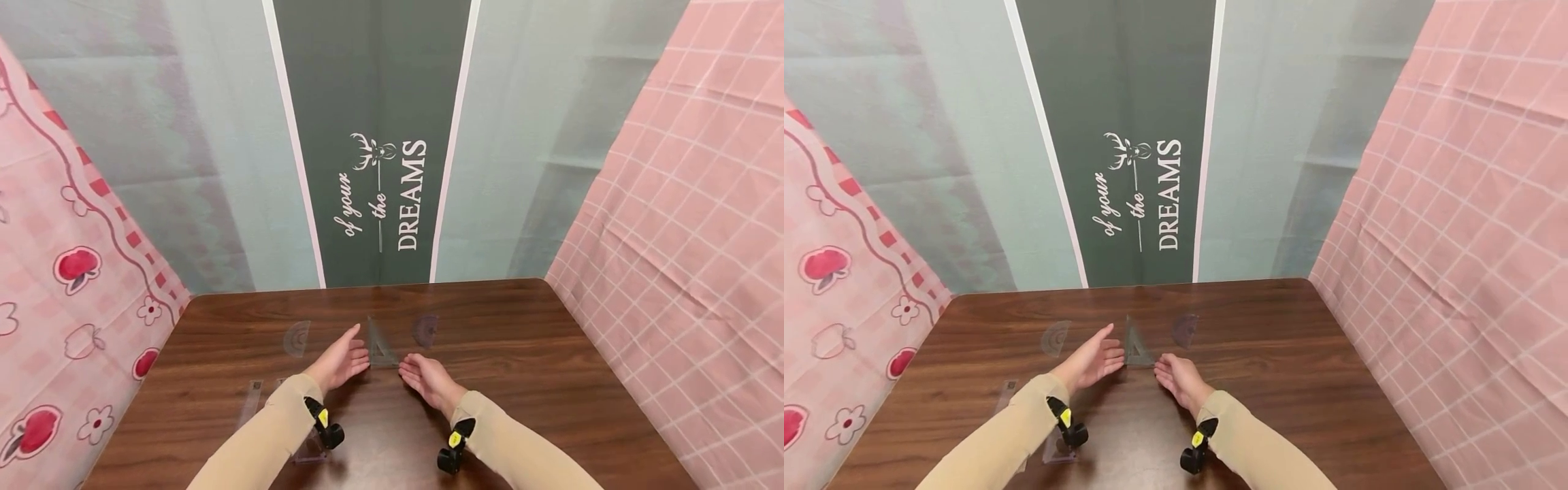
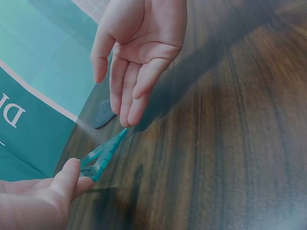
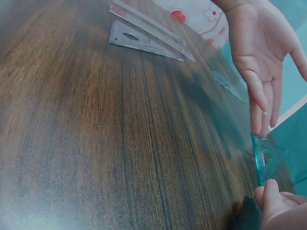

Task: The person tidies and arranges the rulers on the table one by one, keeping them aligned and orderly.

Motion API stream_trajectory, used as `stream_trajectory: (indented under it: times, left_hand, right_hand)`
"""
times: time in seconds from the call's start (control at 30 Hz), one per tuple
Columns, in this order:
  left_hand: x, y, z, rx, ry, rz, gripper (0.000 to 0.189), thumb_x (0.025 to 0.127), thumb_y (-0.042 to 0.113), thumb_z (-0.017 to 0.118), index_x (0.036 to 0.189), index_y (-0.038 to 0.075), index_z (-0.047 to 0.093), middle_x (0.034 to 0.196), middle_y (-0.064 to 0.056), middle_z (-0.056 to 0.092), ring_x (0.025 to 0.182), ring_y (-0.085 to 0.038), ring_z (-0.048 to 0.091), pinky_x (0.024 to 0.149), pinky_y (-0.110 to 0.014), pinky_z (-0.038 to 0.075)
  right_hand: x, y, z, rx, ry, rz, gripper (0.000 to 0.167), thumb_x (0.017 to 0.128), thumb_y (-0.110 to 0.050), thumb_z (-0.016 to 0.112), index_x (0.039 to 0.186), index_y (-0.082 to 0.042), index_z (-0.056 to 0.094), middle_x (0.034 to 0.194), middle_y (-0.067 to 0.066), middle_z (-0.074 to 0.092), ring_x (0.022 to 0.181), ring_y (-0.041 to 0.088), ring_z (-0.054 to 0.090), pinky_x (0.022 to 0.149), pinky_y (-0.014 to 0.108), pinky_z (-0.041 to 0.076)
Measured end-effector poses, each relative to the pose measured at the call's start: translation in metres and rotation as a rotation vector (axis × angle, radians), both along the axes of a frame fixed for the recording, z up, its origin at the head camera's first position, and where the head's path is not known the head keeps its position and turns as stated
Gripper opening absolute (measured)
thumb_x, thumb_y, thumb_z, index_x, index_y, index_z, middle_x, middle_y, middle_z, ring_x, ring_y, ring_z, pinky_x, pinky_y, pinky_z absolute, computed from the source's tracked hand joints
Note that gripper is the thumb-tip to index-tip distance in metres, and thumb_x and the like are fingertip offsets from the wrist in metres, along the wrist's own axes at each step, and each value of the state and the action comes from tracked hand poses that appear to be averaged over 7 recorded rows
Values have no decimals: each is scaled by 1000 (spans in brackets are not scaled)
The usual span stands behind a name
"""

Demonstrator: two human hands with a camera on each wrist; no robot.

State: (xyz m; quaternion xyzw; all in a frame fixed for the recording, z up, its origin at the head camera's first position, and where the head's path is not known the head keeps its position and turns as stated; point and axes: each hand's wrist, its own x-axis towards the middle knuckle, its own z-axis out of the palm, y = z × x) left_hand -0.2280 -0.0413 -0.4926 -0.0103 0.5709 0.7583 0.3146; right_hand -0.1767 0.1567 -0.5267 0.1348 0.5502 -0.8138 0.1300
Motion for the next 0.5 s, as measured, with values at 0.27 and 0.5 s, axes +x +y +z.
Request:
stream_trajectory:
  times: [0.27,0.5]
  left_hand:
    - [10,-12,-5,-12,-12,-24,83,97,48,37,140,-17,8,142,-43,8,133,-50,14,107,-47,25]
    - [16,-16,-6,-36,4,-38,83,97,48,35,140,-17,7,140,-46,6,132,-51,12,107,-48,24]
  right_hand:
    - [8,-2,1,2,17,53,47,99,-11,32,132,23,27,137,39,32,127,41,37,103,41,33]
    - [14,-5,-1,20,36,79,46,98,-11,33,130,23,30,135,38,35,124,41,41,102,40,36]
